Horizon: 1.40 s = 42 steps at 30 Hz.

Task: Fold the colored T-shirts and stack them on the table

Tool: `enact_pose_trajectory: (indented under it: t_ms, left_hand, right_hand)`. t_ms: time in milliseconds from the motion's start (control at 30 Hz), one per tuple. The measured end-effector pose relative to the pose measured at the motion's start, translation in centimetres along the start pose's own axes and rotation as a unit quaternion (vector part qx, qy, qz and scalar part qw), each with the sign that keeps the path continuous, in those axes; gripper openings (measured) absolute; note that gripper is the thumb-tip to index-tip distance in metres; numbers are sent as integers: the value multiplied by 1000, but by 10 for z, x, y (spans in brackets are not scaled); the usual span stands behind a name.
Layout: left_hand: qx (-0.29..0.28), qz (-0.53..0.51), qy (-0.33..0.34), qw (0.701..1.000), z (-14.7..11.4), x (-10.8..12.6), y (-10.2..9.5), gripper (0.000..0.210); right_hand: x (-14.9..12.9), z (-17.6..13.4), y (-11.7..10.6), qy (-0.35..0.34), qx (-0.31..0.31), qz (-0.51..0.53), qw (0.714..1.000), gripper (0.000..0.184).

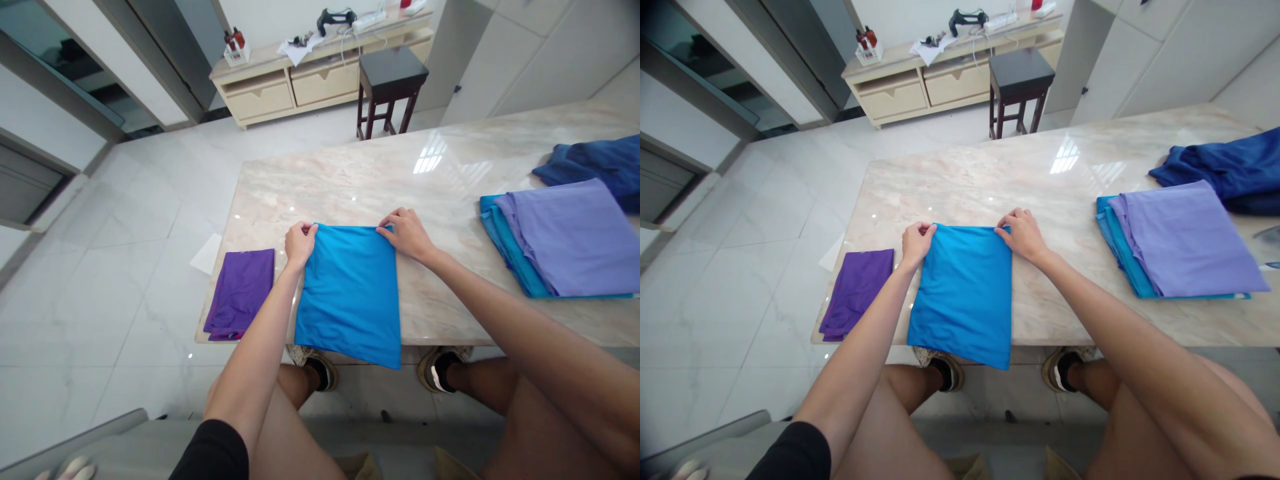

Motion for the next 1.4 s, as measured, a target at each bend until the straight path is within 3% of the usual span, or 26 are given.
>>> enact_pose_trajectory:
  t_ms: [167,267,367,467,567,667,767,900,1067,1167,1233,1400]
  left_hand:
    - [17,-82,9,996,12,-9,10,8]
    - [14,-85,8,996,15,-10,10,6]
    - [60,-34,35,997,5,-5,-1,12]
    - [81,48,171,981,-33,12,-12,27]
    - [-21,108,312,944,-92,21,-7,41]
    - [-106,165,337,921,-135,4,2,55]
    - [-154,201,321,913,-146,-21,5,61]
    - [-143,218,277,925,-141,-36,-11,61]
    - [-111,160,219,956,-141,-32,-41,56]
    - [-102,102,156,977,-136,-32,-53,45]
    - [-102,52,86,990,-128,-35,-57,31]
    - [-113,-10,-39,993,-105,-44,-56,8]
  right_hand:
    - [6,-3,4,39,40,24,998,26]
    - [7,-4,6,73,51,13,996,24]
    - [2,-6,2,98,64,-13,993,24]
    - [-20,-22,-10,99,102,-52,988,32]
    - [-65,-58,-14,43,94,-72,992,45]
    - [-120,-106,7,-40,26,-73,996,55]
    - [-153,-144,37,-36,-22,-82,996,63]
    - [-155,-166,50,-17,-61,-87,994,69]
    - [-104,-169,6,-1,-9,-27,1000,54]
    - [-66,-160,-23,83,22,80,993,39]
    - [-48,-152,-33,181,6,172,968,32]
    - [-40,-135,-37,376,-62,351,855,24]
Point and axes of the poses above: each hand's wrist, its own z-axis towards the middle knuckle, its own y-axis out of the palm, x = y × z, the point moved 4 cm from there along z, towards the middle knuckle, and after that the axes turned 2 degrees about x, right-handed, at the moved point
